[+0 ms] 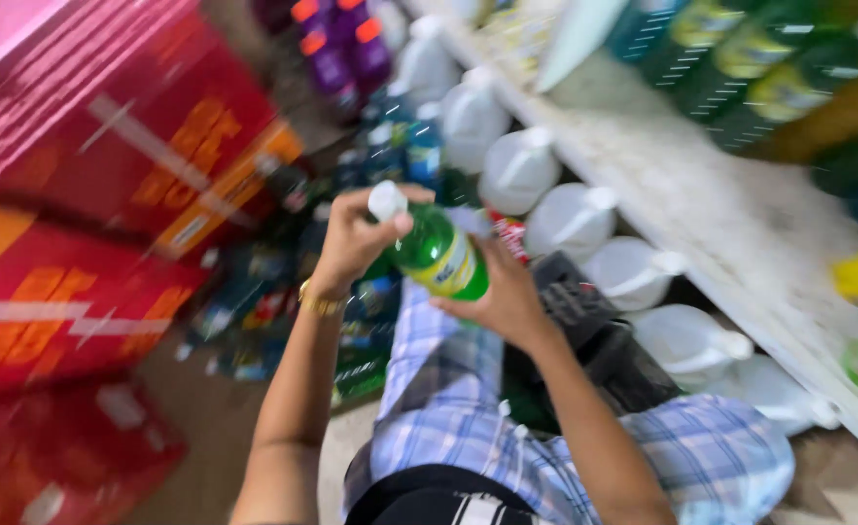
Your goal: Organizing and stocking cleaning product bottles onto a shelf in a store.
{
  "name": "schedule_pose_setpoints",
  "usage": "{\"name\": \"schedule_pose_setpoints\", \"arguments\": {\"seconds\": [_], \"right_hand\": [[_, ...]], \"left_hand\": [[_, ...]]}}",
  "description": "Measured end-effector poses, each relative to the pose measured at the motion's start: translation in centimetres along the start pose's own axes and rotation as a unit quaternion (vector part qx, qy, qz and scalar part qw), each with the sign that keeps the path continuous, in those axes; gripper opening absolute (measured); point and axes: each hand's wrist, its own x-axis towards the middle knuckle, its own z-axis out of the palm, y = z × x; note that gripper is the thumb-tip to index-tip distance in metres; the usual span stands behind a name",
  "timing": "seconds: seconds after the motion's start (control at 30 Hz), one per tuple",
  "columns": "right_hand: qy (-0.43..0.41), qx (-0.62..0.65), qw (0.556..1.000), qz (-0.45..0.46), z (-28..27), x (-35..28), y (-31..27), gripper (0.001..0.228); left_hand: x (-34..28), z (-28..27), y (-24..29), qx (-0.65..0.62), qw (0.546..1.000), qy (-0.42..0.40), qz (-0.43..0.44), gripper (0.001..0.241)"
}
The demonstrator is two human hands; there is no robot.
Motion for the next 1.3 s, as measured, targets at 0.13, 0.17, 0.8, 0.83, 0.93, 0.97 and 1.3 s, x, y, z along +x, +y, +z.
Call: {"name": "schedule_pose_setpoints", "arguments": {"seconds": [0.13,0.17,0.8,0.83,0.93,0.97,1.3], "right_hand": [[0.085,0.001,0.996,0.025,-2.4,-3.0,0.1,0.092],[0.096,-0.012,0.994,0.047,-3.0,-3.8,0.3,0.09],[0.447,-0.125,0.864,0.196,-12.3,-12.4,15.2,0.067],[0.45,-0.128,0.862,0.195,-12.7,-11.9,16.3,0.067],[0.484,-0.147,0.849,0.148,-14.6,-10.5,18.9,0.066],[0.492,-0.114,0.847,0.168,-15.1,-10.1,19.4,0.07],[0.477,-0.094,0.827,0.283,-16.6,-7.7,27.0,0.068]], "left_hand": [[2.4,6.5,3.7,0.015,0.994,-0.104,-0.02,0.032],[2.8,8.1,4.2,0.035,0.99,-0.138,-0.019,0.033],[5.7,31.7,-0.1,0.219,0.893,-0.269,0.285,0.047],[6.3,32.3,-0.7,0.217,0.892,-0.271,0.288,0.047],[8.4,34.6,-3.1,0.197,0.903,-0.271,0.27,0.044],[9.2,35.4,-4.4,0.188,0.91,-0.267,0.256,0.044],[16.6,41.5,-10.4,0.226,0.928,-0.214,0.206,0.047]]}}
